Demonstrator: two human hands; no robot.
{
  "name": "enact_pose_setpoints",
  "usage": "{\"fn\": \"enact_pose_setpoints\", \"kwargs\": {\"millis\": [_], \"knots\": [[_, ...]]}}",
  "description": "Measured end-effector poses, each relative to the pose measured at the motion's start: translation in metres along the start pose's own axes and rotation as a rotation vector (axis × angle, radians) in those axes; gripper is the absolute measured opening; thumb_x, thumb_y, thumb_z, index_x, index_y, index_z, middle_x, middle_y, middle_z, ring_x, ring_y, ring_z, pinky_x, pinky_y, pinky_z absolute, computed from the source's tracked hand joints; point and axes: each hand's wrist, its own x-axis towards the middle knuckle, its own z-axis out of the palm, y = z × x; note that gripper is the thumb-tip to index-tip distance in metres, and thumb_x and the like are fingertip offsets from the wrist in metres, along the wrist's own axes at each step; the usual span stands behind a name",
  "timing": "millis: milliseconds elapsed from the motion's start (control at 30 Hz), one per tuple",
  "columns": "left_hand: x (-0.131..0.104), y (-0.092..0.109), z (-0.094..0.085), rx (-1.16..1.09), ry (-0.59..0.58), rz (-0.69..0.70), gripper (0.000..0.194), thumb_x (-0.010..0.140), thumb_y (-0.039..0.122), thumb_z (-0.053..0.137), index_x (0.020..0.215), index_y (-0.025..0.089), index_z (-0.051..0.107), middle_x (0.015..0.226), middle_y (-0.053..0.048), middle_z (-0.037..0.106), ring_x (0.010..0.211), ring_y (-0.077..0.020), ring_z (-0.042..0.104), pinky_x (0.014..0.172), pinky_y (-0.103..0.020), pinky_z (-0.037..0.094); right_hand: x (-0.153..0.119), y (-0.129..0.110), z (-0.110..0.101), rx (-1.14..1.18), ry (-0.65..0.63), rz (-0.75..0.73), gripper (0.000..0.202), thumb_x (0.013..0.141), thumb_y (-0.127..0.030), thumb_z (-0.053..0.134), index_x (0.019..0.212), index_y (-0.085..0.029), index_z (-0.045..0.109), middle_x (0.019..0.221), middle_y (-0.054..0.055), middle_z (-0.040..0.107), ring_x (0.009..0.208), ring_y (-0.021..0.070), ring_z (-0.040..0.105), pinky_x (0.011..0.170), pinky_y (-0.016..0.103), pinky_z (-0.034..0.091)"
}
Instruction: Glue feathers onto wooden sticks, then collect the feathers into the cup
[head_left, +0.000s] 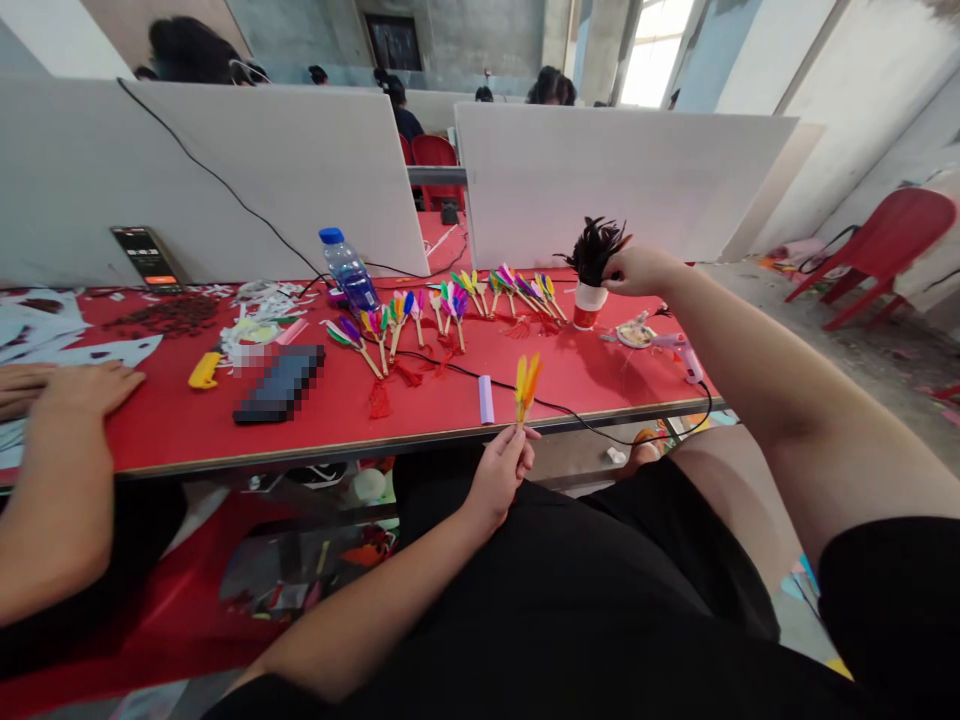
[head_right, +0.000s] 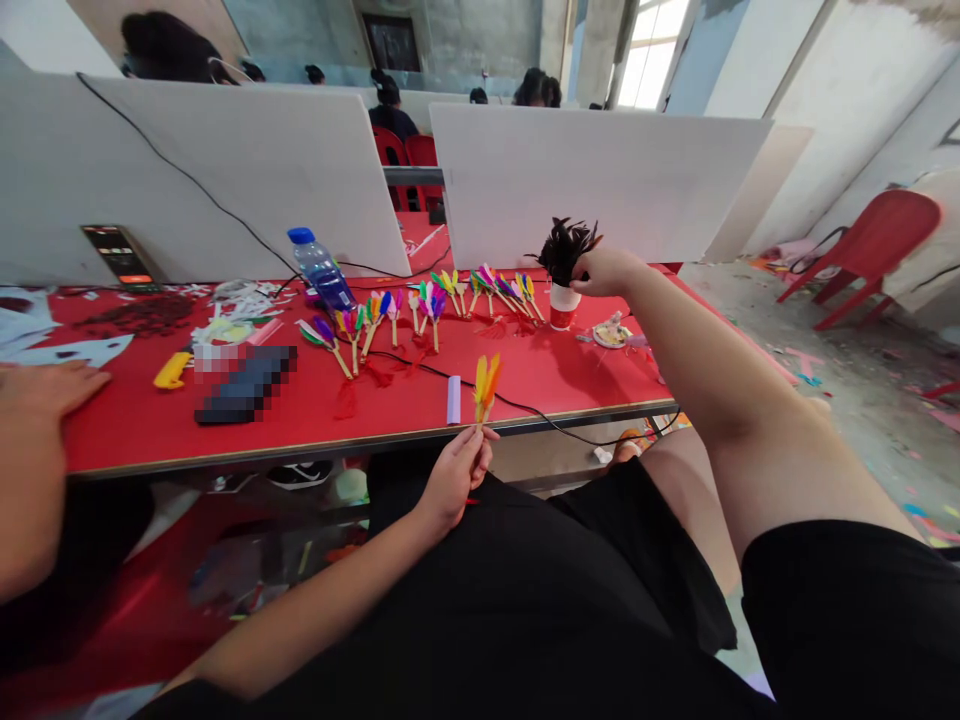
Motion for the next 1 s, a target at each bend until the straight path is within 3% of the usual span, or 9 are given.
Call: {"fn": "enact_pose_setpoints", "kwargs": {"millis": [100, 233, 333, 500, 567, 633, 733, 833, 1000], "knots": [[0.0, 0.001, 0.0, -0.002, -0.006, -0.003, 0.059, 0.092, 0.075, 0.077, 0.104, 0.018, 0.067, 0.066, 0.006, 0.05, 0.052, -0.0076, 0.032, 0.048, -0.022, 0.018, 0.008, -0.004, -0.004, -0.142, -0.057, 0.005, 0.017, 0.09, -0.029, 0.073, 0.076, -0.022, 0.077, 0.078, 0.006, 0.074, 0.089, 0.0243, 0.067, 0.086, 0.036, 0.048], [0.0, -0.001, -0.001, 0.004, -0.007, 0.004, 0.06, 0.091, 0.076, 0.076, 0.104, 0.017, 0.067, 0.066, 0.006, 0.05, 0.052, -0.0076, 0.032, 0.048, -0.022, 0.019, 0.015, -0.015, -0.008, -0.137, -0.044, 0.058, 0.005, 0.078, -0.022, 0.082, 0.076, -0.024, 0.078, 0.08, 0.005, 0.076, 0.098, 0.0288, 0.069, 0.09, 0.039, 0.049], [0.001, -0.002, -0.002, -0.003, -0.003, 0.016, 0.059, 0.092, 0.075, 0.076, 0.103, 0.018, 0.067, 0.066, 0.006, 0.049, 0.052, -0.0077, 0.032, 0.048, -0.022, 0.019, 0.013, -0.025, -0.014, -0.131, 0.07, 0.081, 0.011, 0.077, -0.019, 0.081, 0.086, -0.025, 0.082, 0.095, 0.008, 0.081, 0.106, 0.0337, 0.069, 0.097, 0.045, 0.05], [0.003, -0.003, -0.003, -0.021, -0.003, 0.018, 0.058, 0.093, 0.075, 0.076, 0.102, 0.018, 0.067, 0.066, 0.006, 0.049, 0.052, -0.008, 0.032, 0.049, -0.022, 0.019, 0.008, -0.045, -0.017, -0.161, 0.304, 0.063, 0.018, 0.093, -0.034, 0.074, 0.093, -0.018, 0.082, 0.112, 0.019, 0.081, 0.123, 0.0406, 0.065, 0.112, 0.056, 0.049], [0.003, -0.004, -0.001, -0.025, -0.008, 0.014, 0.057, 0.094, 0.074, 0.076, 0.103, 0.018, 0.067, 0.066, 0.006, 0.05, 0.052, -0.008, 0.032, 0.048, -0.022, 0.018, 0.012, -0.054, -0.01, -0.099, 0.258, 0.174, 0.031, 0.096, -0.048, 0.075, 0.089, -0.019, 0.082, 0.106, 0.019, 0.08, 0.113, 0.0394, 0.07, 0.105, 0.056, 0.056], [0.003, -0.004, 0.0, -0.024, -0.018, 0.01, 0.056, 0.094, 0.073, 0.076, 0.104, 0.018, 0.068, 0.066, 0.006, 0.05, 0.052, -0.008, 0.032, 0.048, -0.022, 0.018, 0.018, -0.064, 0.0, -0.041, 0.161, 0.293, 0.039, 0.09, -0.058, 0.082, 0.084, -0.02, 0.081, 0.097, 0.018, 0.079, 0.099, 0.0376, 0.073, 0.093, 0.054, 0.061], [0.002, -0.004, 0.0, -0.015, -0.023, 0.009, 0.057, 0.094, 0.073, 0.076, 0.104, 0.018, 0.068, 0.067, 0.006, 0.05, 0.052, -0.0078, 0.032, 0.048, -0.022, 0.018, 0.03, -0.071, 0.016, -0.02, 0.078, 0.359, 0.036, 0.078, -0.054, 0.093, 0.089, -0.021, 0.084, 0.094, 0.017, 0.078, 0.096, 0.0372, 0.076, 0.087, 0.052, 0.064], [0.001, -0.003, -0.003, -0.008, -0.007, 0.011, 0.058, 0.093, 0.074, 0.077, 0.104, 0.017, 0.068, 0.067, 0.006, 0.05, 0.052, -0.0075, 0.032, 0.048, -0.022, 0.019, 0.039, -0.064, 0.019, -0.015, 0.079, 0.357, 0.031, 0.074, -0.046, 0.094, 0.092, -0.022, 0.085, 0.094, 0.017, 0.079, 0.096, 0.0367, 0.077, 0.087, 0.05, 0.065], [0.001, -0.005, -0.007, -0.013, -0.001, 0.006, 0.06, 0.092, 0.075, 0.077, 0.103, 0.018, 0.068, 0.066, 0.006, 0.048, 0.052, -0.0077, 0.032, 0.048, -0.022, 0.018, 0.053, -0.026, 0.001, -0.089, 0.088, 0.267, 0.019, 0.078, -0.042, 0.091, 0.076, -0.026, 0.081, 0.076, 0.01, 0.073, 0.087, 0.0337, 0.075, 0.083, 0.047, 0.063]]}}
